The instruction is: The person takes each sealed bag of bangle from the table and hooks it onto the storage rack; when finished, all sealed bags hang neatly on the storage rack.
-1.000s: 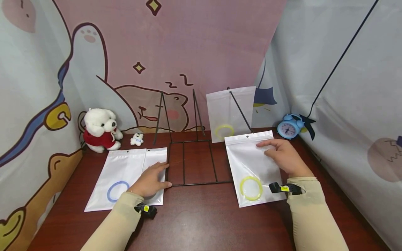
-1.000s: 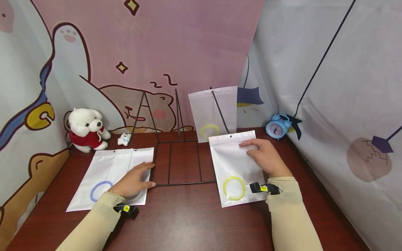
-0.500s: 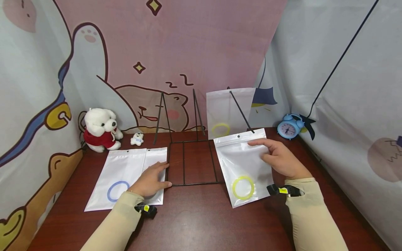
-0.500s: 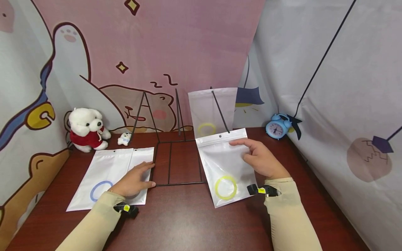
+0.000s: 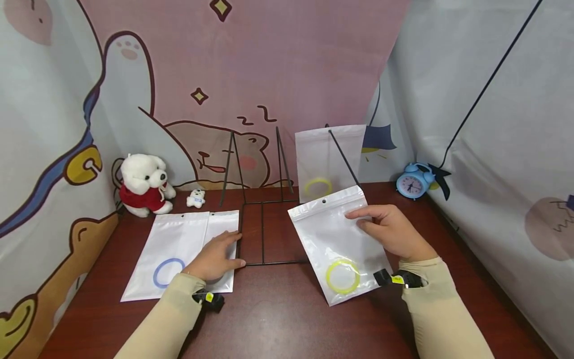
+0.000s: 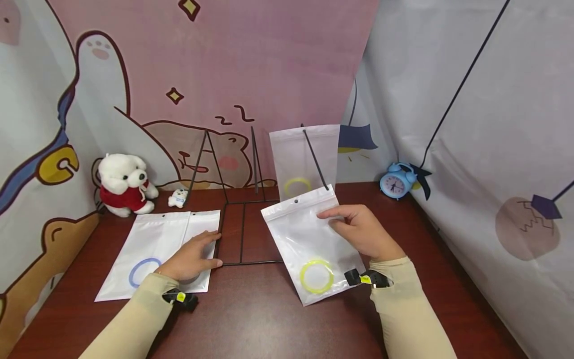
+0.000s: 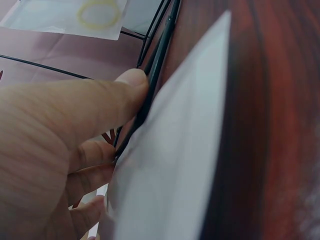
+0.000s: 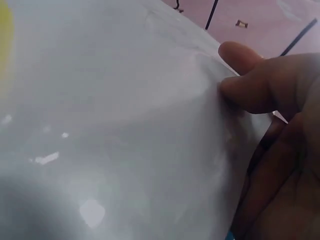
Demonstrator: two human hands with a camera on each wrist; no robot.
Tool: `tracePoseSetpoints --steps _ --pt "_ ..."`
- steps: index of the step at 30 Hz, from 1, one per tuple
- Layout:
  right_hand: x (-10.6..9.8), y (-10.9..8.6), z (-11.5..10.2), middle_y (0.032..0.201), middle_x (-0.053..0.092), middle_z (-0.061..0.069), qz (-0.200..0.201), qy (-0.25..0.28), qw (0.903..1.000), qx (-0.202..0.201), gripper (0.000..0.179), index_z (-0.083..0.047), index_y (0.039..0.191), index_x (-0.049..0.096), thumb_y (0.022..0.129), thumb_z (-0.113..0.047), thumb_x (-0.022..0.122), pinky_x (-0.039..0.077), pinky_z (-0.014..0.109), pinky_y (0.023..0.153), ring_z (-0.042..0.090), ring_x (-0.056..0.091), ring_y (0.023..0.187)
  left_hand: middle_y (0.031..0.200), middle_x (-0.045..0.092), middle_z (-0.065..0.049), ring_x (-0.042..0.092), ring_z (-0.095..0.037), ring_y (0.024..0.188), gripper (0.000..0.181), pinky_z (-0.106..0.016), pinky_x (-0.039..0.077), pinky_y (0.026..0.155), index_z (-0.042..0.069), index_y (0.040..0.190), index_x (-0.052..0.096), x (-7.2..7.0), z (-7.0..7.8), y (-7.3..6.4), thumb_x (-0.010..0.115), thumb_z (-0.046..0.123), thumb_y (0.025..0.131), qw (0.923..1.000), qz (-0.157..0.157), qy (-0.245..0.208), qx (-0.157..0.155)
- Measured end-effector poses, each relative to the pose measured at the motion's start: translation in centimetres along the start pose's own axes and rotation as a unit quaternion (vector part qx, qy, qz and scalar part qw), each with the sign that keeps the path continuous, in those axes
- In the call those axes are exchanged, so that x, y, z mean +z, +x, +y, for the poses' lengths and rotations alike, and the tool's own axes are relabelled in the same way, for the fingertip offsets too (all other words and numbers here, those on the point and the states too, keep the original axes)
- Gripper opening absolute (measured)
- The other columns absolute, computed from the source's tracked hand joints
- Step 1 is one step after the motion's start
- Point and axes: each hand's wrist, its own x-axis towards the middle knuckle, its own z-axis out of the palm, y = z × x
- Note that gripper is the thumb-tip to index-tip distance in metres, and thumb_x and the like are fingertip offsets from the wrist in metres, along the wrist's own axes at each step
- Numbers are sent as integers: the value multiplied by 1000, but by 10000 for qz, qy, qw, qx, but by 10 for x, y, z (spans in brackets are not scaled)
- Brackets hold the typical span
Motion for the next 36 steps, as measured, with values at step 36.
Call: tracePoseSetpoints --steps 36 --pt "27 -11 -54 124 74 5 544 234 9894 -1326 46 -10 128 77 93 16 64 62 22 80 13 70 100 162 46 -21 32 -49 154 76 -64 28 125 -1 154 50 1 -3 2 80 32 93 9999 50 42 94"
